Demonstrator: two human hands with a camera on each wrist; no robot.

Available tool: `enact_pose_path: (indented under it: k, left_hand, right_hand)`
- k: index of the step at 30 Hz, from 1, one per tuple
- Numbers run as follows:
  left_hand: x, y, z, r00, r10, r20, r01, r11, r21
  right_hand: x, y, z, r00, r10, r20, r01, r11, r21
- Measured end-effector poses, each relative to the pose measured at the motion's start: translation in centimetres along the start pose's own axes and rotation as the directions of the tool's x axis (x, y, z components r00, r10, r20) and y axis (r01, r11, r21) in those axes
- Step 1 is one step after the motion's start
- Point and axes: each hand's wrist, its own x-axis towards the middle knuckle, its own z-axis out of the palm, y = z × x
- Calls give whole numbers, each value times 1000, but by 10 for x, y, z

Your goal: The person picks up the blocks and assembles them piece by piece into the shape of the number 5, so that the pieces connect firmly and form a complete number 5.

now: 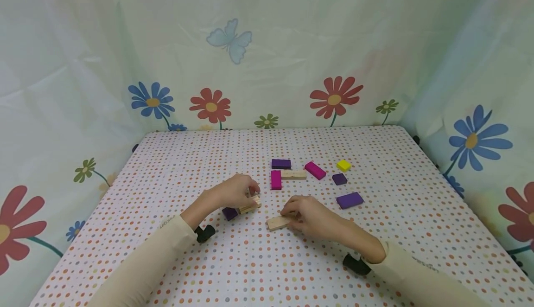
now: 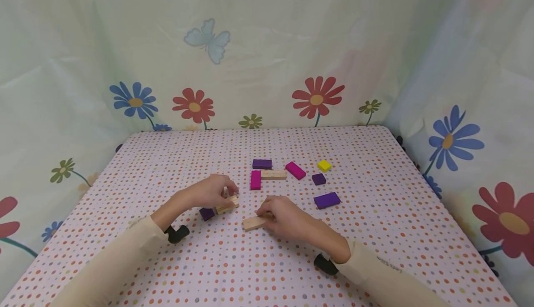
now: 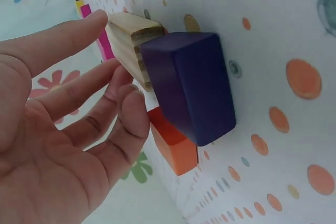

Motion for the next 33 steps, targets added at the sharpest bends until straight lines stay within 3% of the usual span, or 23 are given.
enact_pose_path:
  k: [12, 23, 30, 33]
  left_hand:
    - [-2, 1, 2, 999, -37, 7, 37, 999, -4]
    - [0, 4, 7, 999, -37, -28, 36, 999, -36]
    - [3, 11, 11, 998, -49, -51, 46, 997, -56]
    - [6, 13, 14, 997, -52, -64, 47, 996, -76]
  right_hand:
    - [0, -2, 3, 1000, 14, -20, -14, 1000, -15]
    - [-2, 0, 3, 998, 47, -45, -49, 998, -44]
    - [-3, 1, -1, 982, 185, -45, -187, 981, -50]
    - [-3, 4, -3, 977, 204, -64, -208, 975, -77]
